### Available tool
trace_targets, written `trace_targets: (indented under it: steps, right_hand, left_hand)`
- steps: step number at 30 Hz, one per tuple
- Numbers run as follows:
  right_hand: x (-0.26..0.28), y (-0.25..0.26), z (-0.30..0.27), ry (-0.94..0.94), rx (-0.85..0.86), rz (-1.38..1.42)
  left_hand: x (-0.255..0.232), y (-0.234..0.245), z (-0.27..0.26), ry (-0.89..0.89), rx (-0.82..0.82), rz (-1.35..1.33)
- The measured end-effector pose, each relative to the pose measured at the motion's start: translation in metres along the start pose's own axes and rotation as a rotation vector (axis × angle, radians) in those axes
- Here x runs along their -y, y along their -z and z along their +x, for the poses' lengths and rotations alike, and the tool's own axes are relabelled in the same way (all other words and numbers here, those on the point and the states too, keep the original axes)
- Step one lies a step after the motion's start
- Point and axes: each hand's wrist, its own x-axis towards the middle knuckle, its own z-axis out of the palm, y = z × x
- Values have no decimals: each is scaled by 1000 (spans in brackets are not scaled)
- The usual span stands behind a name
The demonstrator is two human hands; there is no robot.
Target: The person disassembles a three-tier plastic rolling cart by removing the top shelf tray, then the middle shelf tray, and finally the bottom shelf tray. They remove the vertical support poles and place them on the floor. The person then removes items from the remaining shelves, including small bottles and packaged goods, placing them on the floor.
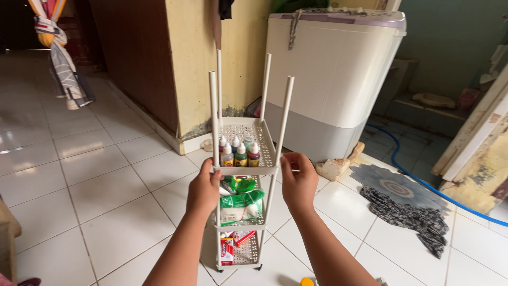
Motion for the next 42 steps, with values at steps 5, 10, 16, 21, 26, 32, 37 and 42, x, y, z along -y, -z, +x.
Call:
trace_targets:
  steps: [5, 10, 16, 21, 26, 32, 37, 42]
  right_hand:
    - [16, -25, -2, 170, 91, -83]
    - [15, -46, 7, 19, 203, -212]
    - [10, -55, 15, 94, 179, -180]
    - [22, -46, 5, -16, 141, -138]
    - [32, -31, -9, 82, 6, -24]
    - [31, -23, -41, 11, 221, 149]
    - [34, -27, -70, -79, 408, 152]
    - [31, -26, -62, -70, 478, 190]
  left_hand:
    - [3, 1, 0, -6, 10, 14]
    - [7, -3, 1, 0, 12, 32]
    - [13, -9, 2, -17, -12, 36]
    - [24, -12, 3, -55, 12, -57]
    - [30, -13, -21, -53, -72, -479]
    - [3, -19, -62, 431, 62, -1320]
    - [-7, -28, -73, 499, 242, -1534]
    - [3, -34, -71, 546, 189, -1601]
